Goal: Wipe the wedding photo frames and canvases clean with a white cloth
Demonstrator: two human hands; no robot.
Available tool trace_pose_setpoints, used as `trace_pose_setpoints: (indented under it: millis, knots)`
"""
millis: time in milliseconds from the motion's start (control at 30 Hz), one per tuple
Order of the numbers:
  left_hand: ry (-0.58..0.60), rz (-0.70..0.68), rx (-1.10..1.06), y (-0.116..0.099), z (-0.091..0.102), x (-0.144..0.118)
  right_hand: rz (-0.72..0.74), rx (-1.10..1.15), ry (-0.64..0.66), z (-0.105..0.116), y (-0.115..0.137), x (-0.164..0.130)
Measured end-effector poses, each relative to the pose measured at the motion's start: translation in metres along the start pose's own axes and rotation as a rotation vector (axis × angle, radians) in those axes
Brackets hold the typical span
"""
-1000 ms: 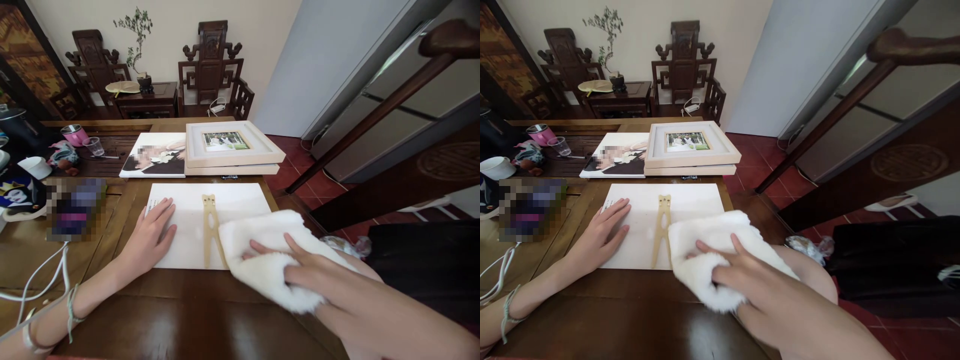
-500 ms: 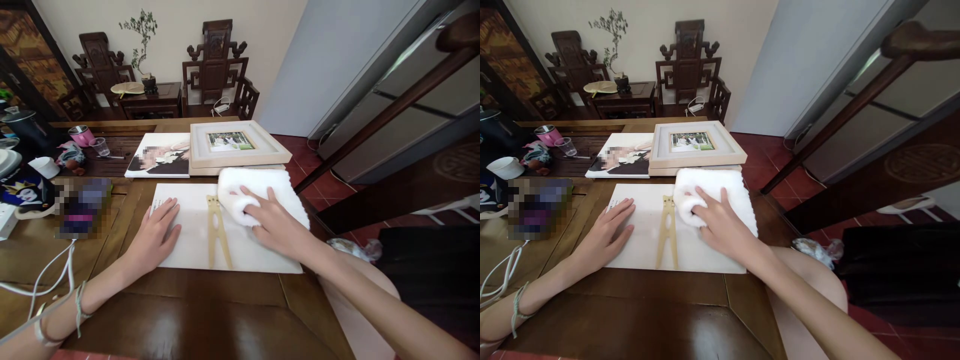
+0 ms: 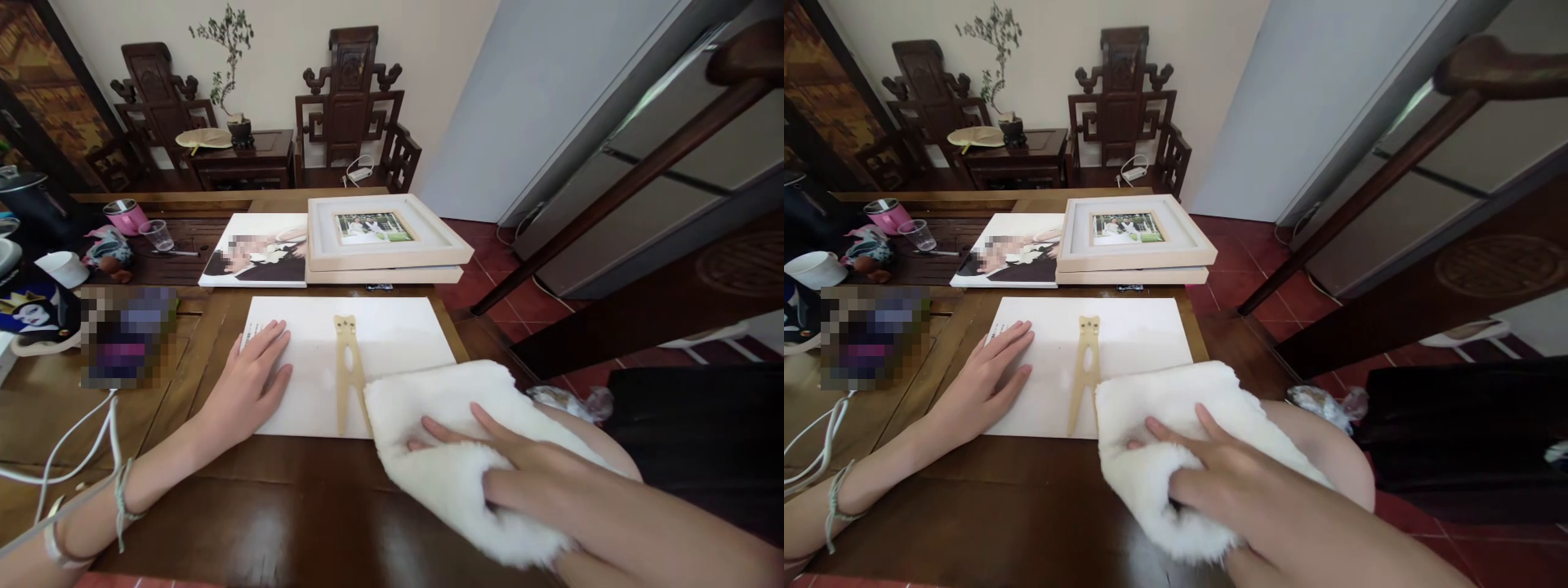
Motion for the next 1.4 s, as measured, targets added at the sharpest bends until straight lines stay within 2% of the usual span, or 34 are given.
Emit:
trace_pose_setpoints:
  millis: [100,133,267,400,533,667,800,933,1033,1133,1200,1400]
  knots:
    - [-0.004,-0.009,0.014,0.0,0.0,0.0,-0.039,-0.002,0.093,0.005,-0.011,0.039]
    - [-0.006,-0.011,0.016,0.0,0.0,0.0,-0.068,0.011,0.084,0.007,-0.015,0.055]
    - [-0.001,-0.01,0.022,0.001,0.0,-0.001,-0.085,0.05,-0.058,0.008,-0.021,0.115]
    - [0.0,-0.011,0.02,0.001,-0.001,0.0,-0.032,0.039,-0.116,-0.011,-0.014,0.152]
    - [0.005,-0.008,0.029,0.002,-0.002,0.0,0.064,-0.01,-0.038,-0.032,0.003,0.15]
    - [0.004,-0.008,0.033,0.002,-0.002,0.0,0.144,-0.058,0.071,-0.038,0.029,0.115]
    - [0.0,-0.017,0.03,0.002,-0.002,0.0,0.209,0.013,0.176,-0.042,0.055,0.077]
    - [0.003,-0.019,0.038,0.002,-0.002,-0.001,0.338,0.089,0.274,-0.044,0.069,0.06]
    - [0.008,-0.017,0.046,0.002,-0.003,-0.001,0.295,0.116,0.278,-0.031,0.064,0.069]
    - [0.006,-0.016,0.047,0.003,-0.003,-0.001,0.178,0.091,0.256,-0.015,0.049,0.093]
    - [0.001,-0.016,0.046,0.003,-0.003,-0.001,0.15,0.063,0.216,-0.01,0.039,0.113]
    - [-0.001,-0.017,0.023,0.003,-0.003,-0.001,0.065,-0.095,0.124,-0.025,0.02,0.169]
Point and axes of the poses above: each hand's wrist, its own x-axis towards the middle knuckle, its own z-axis out of the back of the hand, y = z × x, the point moved 5 cm from there along x, towards the middle knuckle, and after that the axes turned 2 degrees about z, right-handed, at the moved point
